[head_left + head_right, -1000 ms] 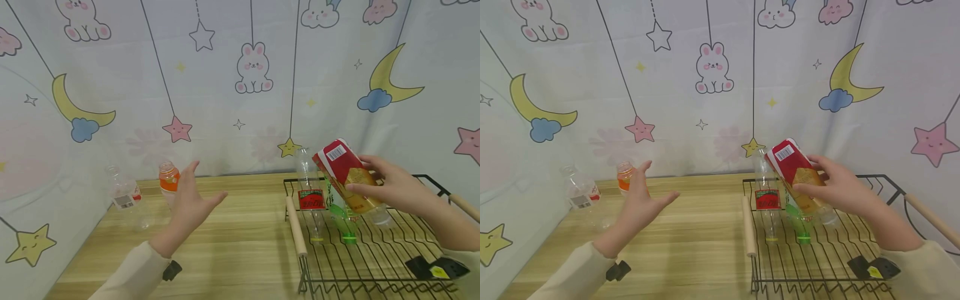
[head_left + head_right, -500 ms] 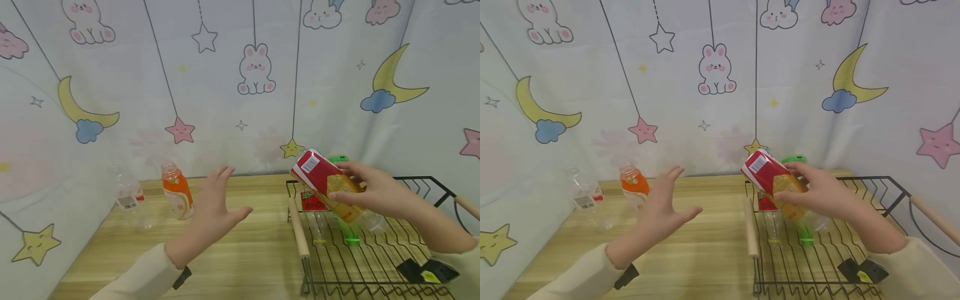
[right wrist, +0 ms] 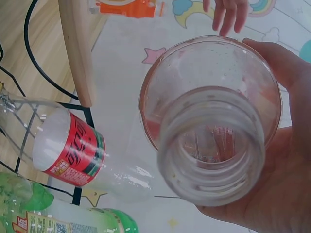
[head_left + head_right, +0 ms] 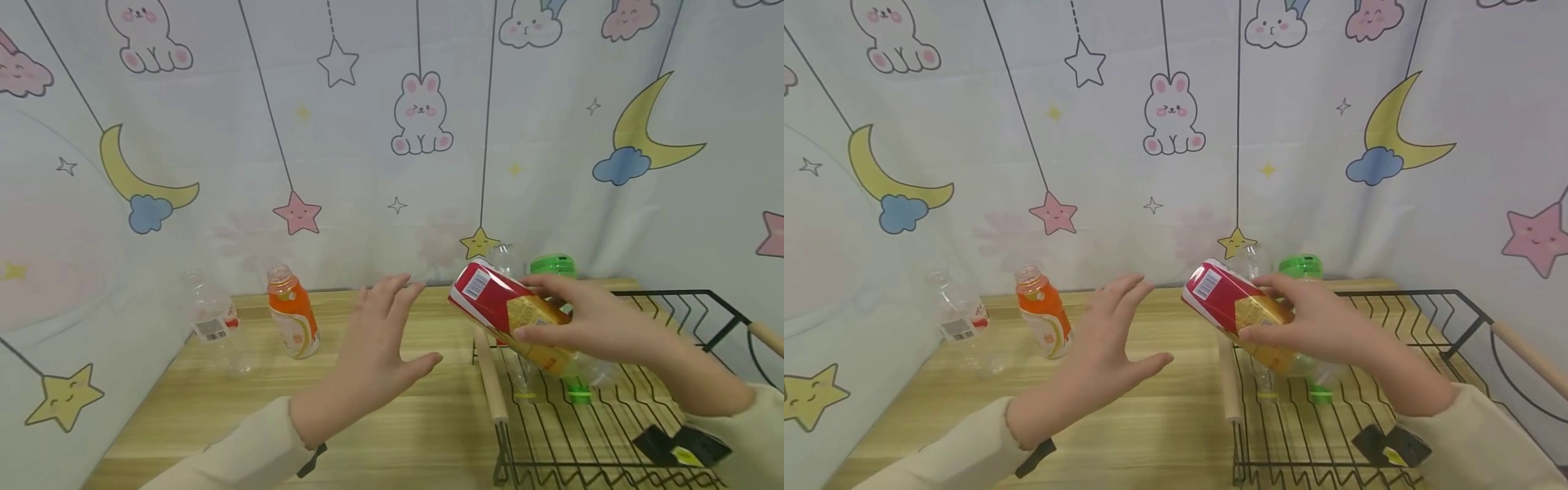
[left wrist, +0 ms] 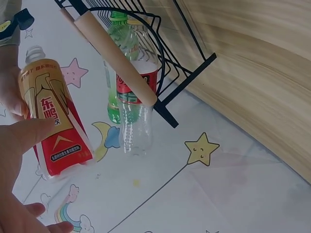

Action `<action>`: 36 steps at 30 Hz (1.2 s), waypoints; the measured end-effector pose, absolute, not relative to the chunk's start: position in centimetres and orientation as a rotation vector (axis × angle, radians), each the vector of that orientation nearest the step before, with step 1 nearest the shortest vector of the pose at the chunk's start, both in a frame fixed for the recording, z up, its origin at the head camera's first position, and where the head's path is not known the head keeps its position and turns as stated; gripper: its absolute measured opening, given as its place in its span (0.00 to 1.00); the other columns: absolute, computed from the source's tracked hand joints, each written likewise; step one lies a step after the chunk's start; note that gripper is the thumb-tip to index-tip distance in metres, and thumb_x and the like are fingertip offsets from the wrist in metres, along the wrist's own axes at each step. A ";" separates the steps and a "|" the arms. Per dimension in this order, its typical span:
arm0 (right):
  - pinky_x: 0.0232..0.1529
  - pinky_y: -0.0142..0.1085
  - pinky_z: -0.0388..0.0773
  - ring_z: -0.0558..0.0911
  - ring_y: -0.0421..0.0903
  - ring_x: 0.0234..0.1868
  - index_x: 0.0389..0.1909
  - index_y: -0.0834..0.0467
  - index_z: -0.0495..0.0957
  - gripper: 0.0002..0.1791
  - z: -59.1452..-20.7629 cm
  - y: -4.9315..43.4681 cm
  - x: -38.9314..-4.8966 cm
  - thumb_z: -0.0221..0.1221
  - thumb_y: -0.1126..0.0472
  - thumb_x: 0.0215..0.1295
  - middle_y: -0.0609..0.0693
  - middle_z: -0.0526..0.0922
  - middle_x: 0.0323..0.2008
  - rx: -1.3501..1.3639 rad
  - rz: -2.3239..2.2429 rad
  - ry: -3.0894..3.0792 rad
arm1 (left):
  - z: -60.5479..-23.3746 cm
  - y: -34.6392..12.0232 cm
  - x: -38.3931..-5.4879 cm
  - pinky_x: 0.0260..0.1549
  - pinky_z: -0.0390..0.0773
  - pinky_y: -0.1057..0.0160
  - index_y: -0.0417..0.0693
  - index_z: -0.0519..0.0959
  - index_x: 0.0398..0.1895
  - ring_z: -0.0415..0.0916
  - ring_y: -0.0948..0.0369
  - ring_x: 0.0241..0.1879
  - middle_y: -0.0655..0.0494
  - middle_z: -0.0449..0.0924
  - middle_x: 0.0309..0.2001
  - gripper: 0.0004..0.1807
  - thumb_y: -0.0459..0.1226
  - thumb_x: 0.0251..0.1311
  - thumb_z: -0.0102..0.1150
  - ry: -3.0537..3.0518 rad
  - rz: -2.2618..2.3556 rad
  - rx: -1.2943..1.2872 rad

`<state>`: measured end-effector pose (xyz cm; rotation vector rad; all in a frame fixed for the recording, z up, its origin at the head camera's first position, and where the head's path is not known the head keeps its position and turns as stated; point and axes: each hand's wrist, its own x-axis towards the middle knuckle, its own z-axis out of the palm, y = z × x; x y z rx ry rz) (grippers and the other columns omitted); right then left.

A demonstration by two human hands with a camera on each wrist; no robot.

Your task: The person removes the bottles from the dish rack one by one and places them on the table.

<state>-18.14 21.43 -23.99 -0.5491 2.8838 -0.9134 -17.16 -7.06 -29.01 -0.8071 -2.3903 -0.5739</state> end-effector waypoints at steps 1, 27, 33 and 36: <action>0.35 0.41 0.80 0.76 0.53 0.48 0.68 0.56 0.62 0.44 -23.9 21.3 -18.1 0.65 0.39 0.56 0.57 0.76 0.53 -0.557 -0.914 2.880 | -29.0 -6.9 -17.1 0.65 0.52 0.36 0.48 0.61 0.68 0.56 0.48 0.69 0.47 0.62 0.67 0.48 0.46 0.43 0.77 -2.387 -0.563 -0.819; 0.37 0.40 0.81 0.77 0.49 0.46 0.62 0.50 0.68 0.35 -24.0 19.1 -17.8 0.66 0.42 0.55 0.51 0.79 0.49 -0.728 -0.947 2.750 | -28.7 -5.1 -16.4 0.65 0.54 0.36 0.47 0.63 0.66 0.53 0.49 0.69 0.47 0.61 0.67 0.47 0.48 0.43 0.76 -2.360 -0.469 -0.959; 0.37 0.39 0.80 0.78 0.48 0.43 0.60 0.51 0.70 0.34 -24.1 18.8 -17.7 0.66 0.41 0.55 0.50 0.79 0.47 -0.727 -0.909 2.755 | -28.7 -4.9 -16.4 0.65 0.53 0.35 0.50 0.63 0.65 0.54 0.48 0.69 0.48 0.62 0.66 0.46 0.48 0.42 0.77 -2.361 -0.459 -0.970; 0.36 0.38 0.79 0.78 0.47 0.41 0.61 0.52 0.69 0.35 -24.1 18.6 -17.7 0.66 0.41 0.55 0.51 0.79 0.47 -0.716 -0.906 2.738 | -28.8 -4.7 -16.4 0.65 0.52 0.35 0.50 0.63 0.65 0.54 0.48 0.69 0.47 0.63 0.66 0.46 0.48 0.42 0.77 -2.367 -0.444 -0.979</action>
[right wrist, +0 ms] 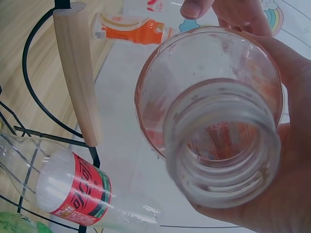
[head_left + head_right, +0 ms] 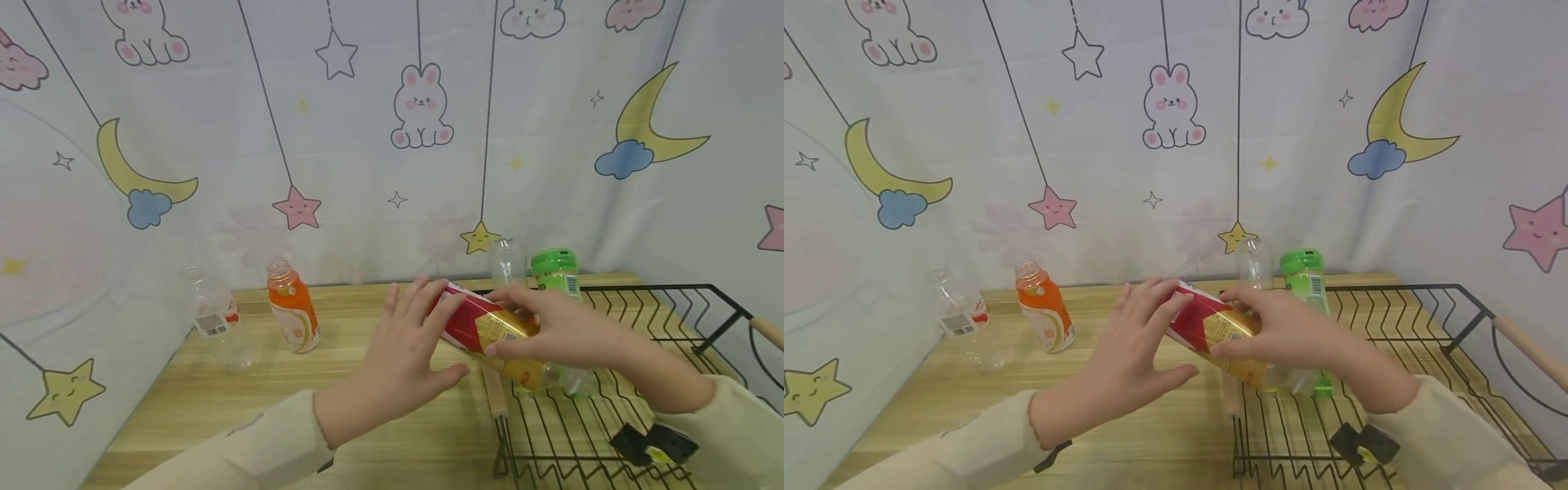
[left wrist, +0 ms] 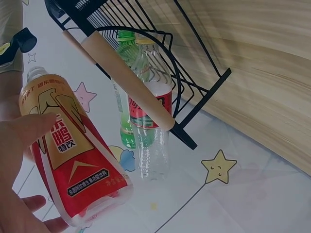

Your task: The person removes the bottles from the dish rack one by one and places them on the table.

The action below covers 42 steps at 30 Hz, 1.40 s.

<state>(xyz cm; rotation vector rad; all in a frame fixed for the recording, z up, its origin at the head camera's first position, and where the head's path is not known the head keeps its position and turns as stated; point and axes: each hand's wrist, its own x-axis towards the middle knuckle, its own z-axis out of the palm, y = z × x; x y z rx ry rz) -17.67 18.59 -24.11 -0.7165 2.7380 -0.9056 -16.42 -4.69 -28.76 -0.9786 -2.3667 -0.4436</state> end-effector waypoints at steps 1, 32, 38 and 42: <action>0.35 0.38 0.79 0.78 0.47 0.41 0.61 0.52 0.69 0.36 -24.1 18.5 -17.7 0.66 0.41 0.55 0.51 0.79 0.47 -0.711 -0.903 2.733 | -28.8 -4.6 -16.4 0.65 0.52 0.35 0.50 0.64 0.65 0.54 0.48 0.69 0.47 0.63 0.66 0.46 0.48 0.42 0.77 -2.370 -0.437 -0.983; 0.36 0.37 0.79 0.78 0.45 0.41 0.63 0.57 0.68 0.38 -25.4 17.1 -17.8 0.65 0.42 0.56 0.52 0.79 0.49 -0.779 -0.950 2.652 | -30.2 -3.8 -16.4 0.66 0.56 0.43 0.53 0.68 0.62 0.60 0.51 0.66 0.53 0.68 0.61 0.42 0.52 0.43 0.75 -2.366 -0.288 -1.052; 0.38 0.39 0.80 0.78 0.46 0.43 0.63 0.58 0.68 0.37 -25.6 17.0 -17.9 0.65 0.42 0.56 0.53 0.78 0.50 -0.769 -0.964 2.637 | -30.1 -3.8 -16.3 0.65 0.57 0.41 0.55 0.68 0.62 0.61 0.51 0.65 0.54 0.69 0.60 0.41 0.53 0.43 0.75 -2.391 -0.297 -1.055; 0.41 0.41 0.80 0.78 0.47 0.46 0.62 0.56 0.69 0.37 -25.8 16.9 -17.9 0.65 0.41 0.56 0.52 0.78 0.52 -0.766 -0.954 2.650 | -30.1 -3.9 -16.3 0.64 0.58 0.42 0.55 0.69 0.63 0.61 0.52 0.65 0.55 0.69 0.60 0.42 0.54 0.43 0.75 -2.397 -0.277 -1.052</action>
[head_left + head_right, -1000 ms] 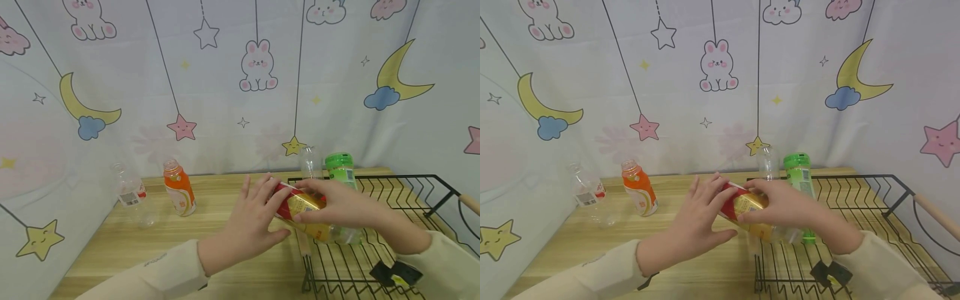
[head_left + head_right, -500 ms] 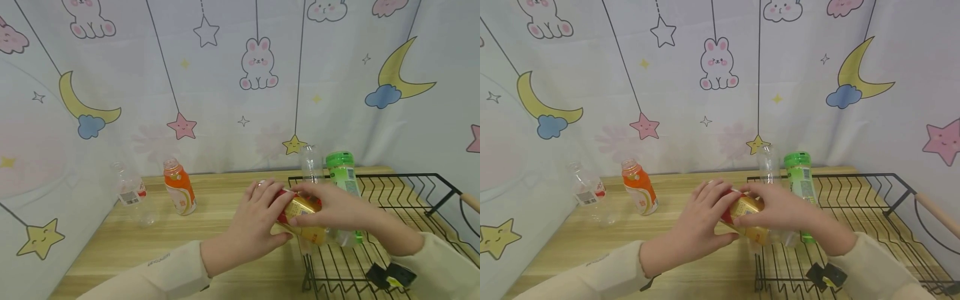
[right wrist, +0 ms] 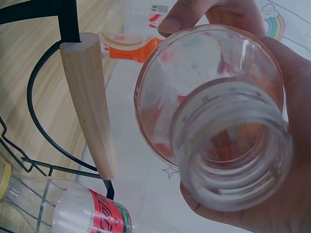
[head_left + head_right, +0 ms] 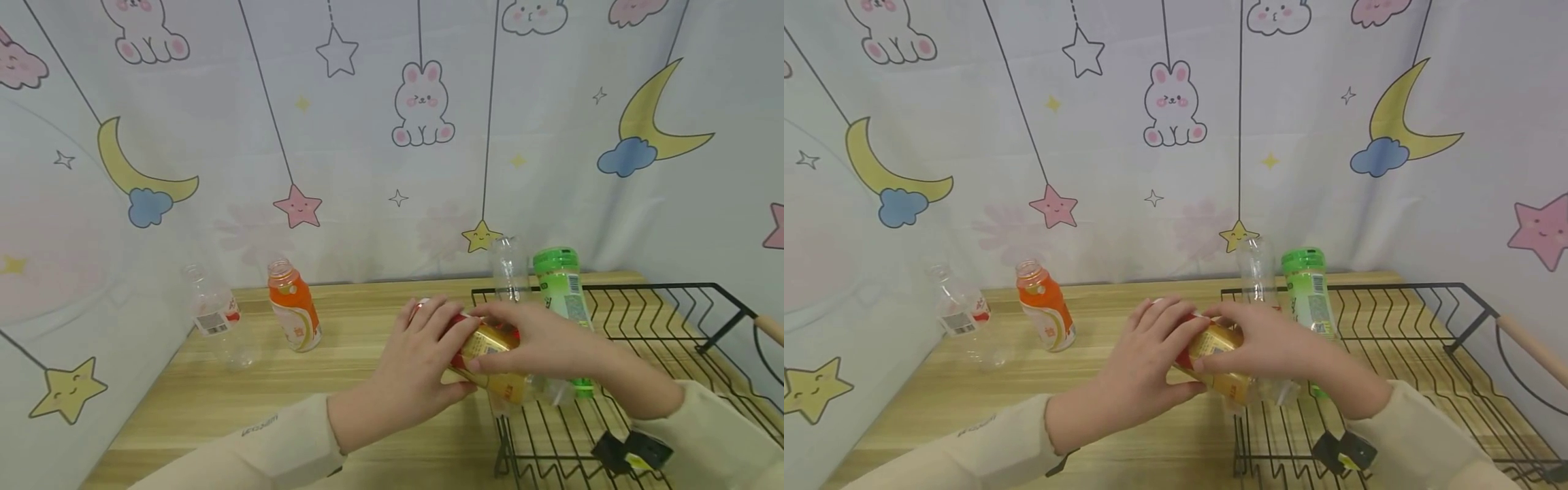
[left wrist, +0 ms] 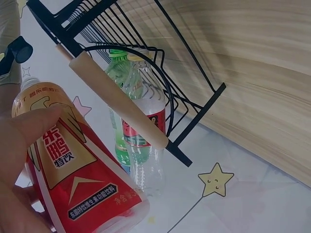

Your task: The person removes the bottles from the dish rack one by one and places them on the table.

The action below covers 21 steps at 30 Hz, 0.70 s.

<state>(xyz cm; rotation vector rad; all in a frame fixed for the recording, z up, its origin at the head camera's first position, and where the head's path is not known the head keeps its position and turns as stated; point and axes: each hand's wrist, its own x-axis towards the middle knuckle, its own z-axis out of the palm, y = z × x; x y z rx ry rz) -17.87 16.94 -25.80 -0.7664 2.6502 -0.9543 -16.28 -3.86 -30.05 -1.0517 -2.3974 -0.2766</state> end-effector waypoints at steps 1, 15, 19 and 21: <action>0.42 0.41 0.80 0.78 0.47 0.47 0.62 0.56 0.69 0.38 -25.9 16.9 -17.9 0.65 0.41 0.55 0.52 0.78 0.52 -0.768 -0.952 2.654 | -30.1 -3.8 -16.3 0.64 0.58 0.42 0.55 0.69 0.63 0.61 0.52 0.65 0.56 0.69 0.59 0.42 0.54 0.43 0.75 -2.398 -0.267 -1.051; 0.41 0.39 0.79 0.78 0.46 0.46 0.63 0.56 0.69 0.39 -26.1 17.0 -18.0 0.65 0.40 0.56 0.52 0.78 0.54 -0.794 -0.942 2.680 | -30.2 -3.8 -16.6 0.63 0.60 0.42 0.56 0.71 0.61 0.63 0.54 0.63 0.57 0.71 0.56 0.41 0.53 0.41 0.76 -2.369 -0.280 -1.051; 0.36 0.37 0.78 0.78 0.44 0.40 0.64 0.55 0.68 0.38 -26.1 17.0 -18.0 0.65 0.41 0.57 0.51 0.79 0.52 -0.815 -0.961 2.681 | -30.1 -3.8 -16.7 0.63 0.60 0.43 0.55 0.71 0.60 0.63 0.55 0.61 0.57 0.72 0.55 0.41 0.51 0.39 0.77 -2.345 -0.291 -1.052; 0.35 0.37 0.78 0.78 0.44 0.39 0.64 0.54 0.67 0.38 -26.0 17.0 -18.0 0.65 0.41 0.57 0.51 0.79 0.52 -0.810 -0.968 2.689 | -30.0 -3.9 -16.8 0.62 0.60 0.44 0.55 0.71 0.60 0.63 0.55 0.61 0.56 0.72 0.55 0.41 0.50 0.39 0.78 -2.338 -0.286 -1.048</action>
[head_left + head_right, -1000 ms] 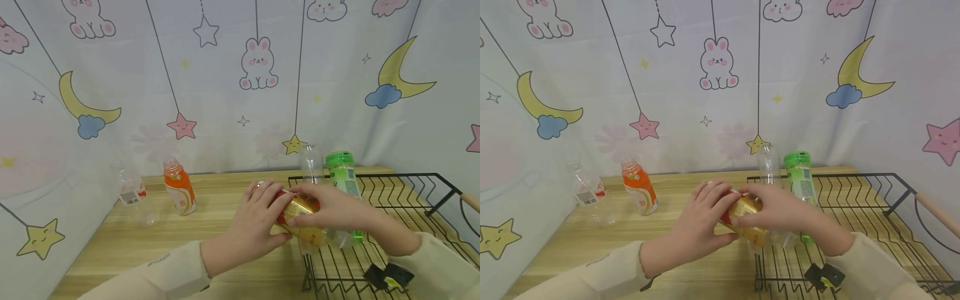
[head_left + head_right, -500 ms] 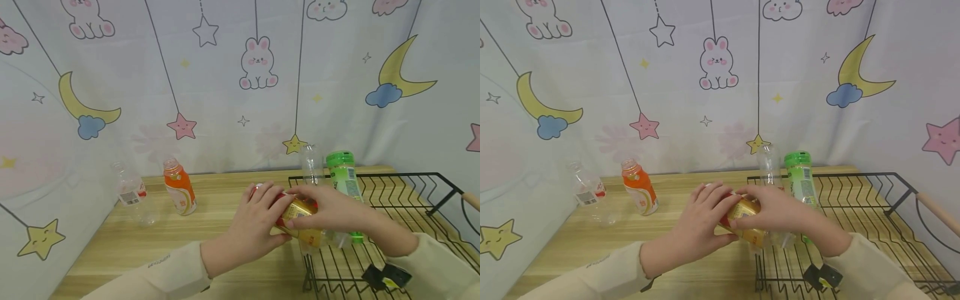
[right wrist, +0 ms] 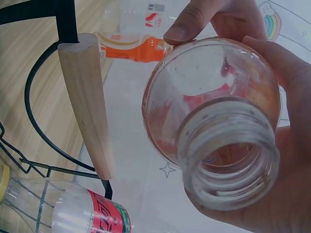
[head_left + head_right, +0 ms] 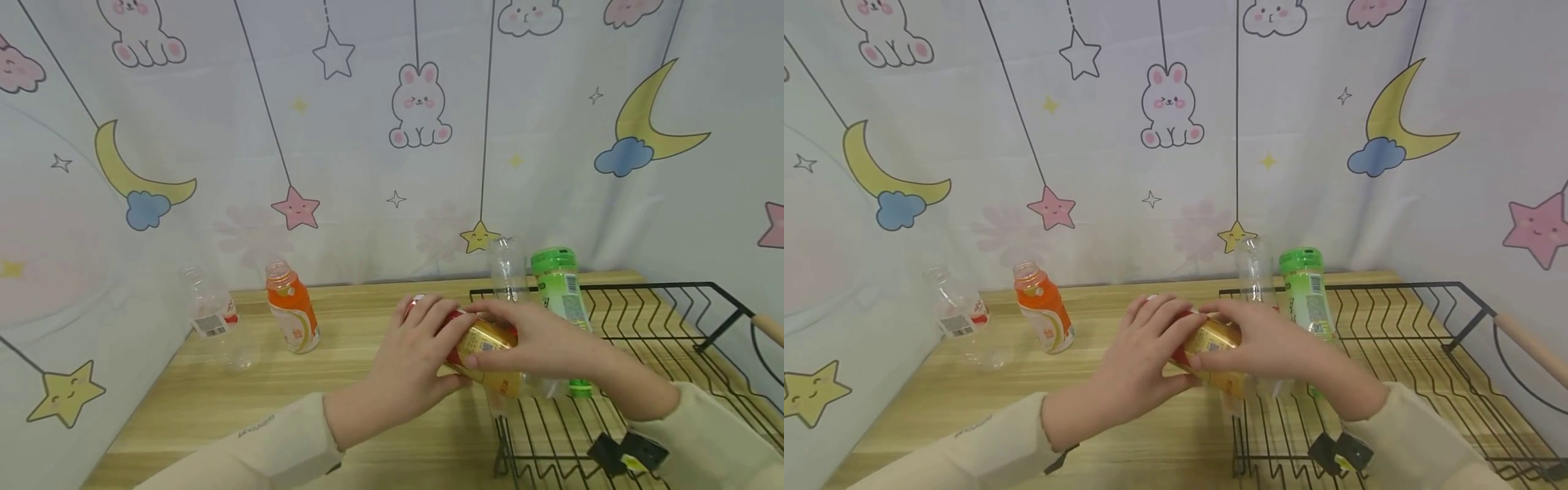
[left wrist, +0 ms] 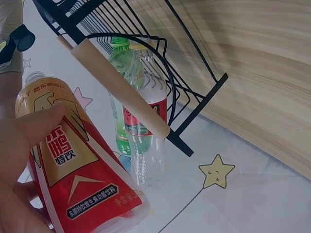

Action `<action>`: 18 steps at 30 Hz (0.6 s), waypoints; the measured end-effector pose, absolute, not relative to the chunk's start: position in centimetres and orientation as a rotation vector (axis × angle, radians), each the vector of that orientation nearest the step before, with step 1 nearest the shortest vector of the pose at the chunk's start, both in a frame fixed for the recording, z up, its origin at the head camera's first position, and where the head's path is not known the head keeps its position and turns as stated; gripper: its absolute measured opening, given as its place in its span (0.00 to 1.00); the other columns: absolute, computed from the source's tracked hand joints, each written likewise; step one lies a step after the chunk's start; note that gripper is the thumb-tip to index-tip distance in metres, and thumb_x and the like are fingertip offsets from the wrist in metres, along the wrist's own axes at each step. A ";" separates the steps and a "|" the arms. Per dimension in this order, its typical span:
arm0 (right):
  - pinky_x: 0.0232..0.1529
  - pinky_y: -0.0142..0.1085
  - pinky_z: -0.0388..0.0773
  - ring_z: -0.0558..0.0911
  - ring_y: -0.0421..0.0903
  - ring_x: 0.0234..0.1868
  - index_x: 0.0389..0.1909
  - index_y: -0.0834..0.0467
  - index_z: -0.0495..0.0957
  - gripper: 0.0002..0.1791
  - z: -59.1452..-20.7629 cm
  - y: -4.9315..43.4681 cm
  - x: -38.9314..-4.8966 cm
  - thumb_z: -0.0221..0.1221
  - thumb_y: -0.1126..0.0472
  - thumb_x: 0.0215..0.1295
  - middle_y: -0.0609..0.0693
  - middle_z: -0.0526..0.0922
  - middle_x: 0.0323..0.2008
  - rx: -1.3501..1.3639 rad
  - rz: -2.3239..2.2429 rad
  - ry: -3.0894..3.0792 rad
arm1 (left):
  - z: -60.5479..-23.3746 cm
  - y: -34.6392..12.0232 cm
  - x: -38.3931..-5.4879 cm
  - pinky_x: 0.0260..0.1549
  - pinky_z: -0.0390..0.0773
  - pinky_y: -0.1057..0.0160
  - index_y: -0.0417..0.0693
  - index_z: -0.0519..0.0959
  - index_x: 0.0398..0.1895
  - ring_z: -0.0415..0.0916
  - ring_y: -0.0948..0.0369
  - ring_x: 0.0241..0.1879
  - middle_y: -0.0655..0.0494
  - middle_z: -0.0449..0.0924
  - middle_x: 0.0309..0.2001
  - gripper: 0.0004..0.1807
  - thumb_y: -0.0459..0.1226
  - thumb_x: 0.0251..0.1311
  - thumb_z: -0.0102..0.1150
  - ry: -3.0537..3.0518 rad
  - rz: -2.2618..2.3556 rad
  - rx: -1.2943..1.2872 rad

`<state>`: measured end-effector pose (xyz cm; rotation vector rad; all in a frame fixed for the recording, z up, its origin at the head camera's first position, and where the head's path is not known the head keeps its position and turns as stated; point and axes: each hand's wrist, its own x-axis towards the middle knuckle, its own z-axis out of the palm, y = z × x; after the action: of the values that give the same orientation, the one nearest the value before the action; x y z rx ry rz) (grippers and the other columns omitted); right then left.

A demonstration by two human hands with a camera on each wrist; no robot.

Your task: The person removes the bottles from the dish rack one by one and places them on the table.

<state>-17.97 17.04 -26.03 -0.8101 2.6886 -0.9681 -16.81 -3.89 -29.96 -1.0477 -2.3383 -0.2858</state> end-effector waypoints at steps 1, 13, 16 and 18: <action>0.35 0.38 0.78 0.78 0.45 0.40 0.64 0.54 0.67 0.38 -26.0 17.0 -17.9 0.65 0.41 0.57 0.52 0.79 0.53 -0.806 -0.970 2.694 | -29.9 -3.9 -16.9 0.62 0.60 0.45 0.55 0.71 0.59 0.63 0.55 0.61 0.56 0.72 0.55 0.41 0.50 0.39 0.78 -2.336 -0.286 -1.045; 0.44 0.41 0.80 0.77 0.51 0.53 0.65 0.53 0.67 0.37 -25.6 18.1 -17.7 0.65 0.42 0.58 0.54 0.76 0.58 -0.713 -1.130 2.713 | -29.7 -4.7 -17.5 0.61 0.62 0.44 0.52 0.73 0.58 0.65 0.55 0.60 0.54 0.72 0.56 0.39 0.49 0.39 0.78 -2.351 -0.344 -0.978; 0.45 0.42 0.79 0.78 0.51 0.53 0.66 0.54 0.66 0.37 -25.5 18.7 -17.7 0.64 0.44 0.59 0.55 0.76 0.58 -0.723 -1.151 2.744 | -29.7 -5.0 -17.9 0.61 0.62 0.45 0.52 0.73 0.58 0.64 0.55 0.60 0.53 0.72 0.56 0.39 0.49 0.39 0.79 -2.363 -0.371 -0.954; 0.45 0.42 0.78 0.78 0.50 0.52 0.66 0.53 0.66 0.36 -25.5 19.0 -17.7 0.64 0.44 0.59 0.54 0.77 0.57 -0.715 -1.152 2.778 | -29.6 -5.2 -18.2 0.61 0.62 0.44 0.52 0.73 0.57 0.64 0.54 0.60 0.54 0.72 0.56 0.39 0.48 0.38 0.79 -2.368 -0.388 -0.935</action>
<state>-17.71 19.01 -25.47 -0.7154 2.7779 -1.1518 -18.17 -5.21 -29.65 -0.9351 -2.3678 -0.3885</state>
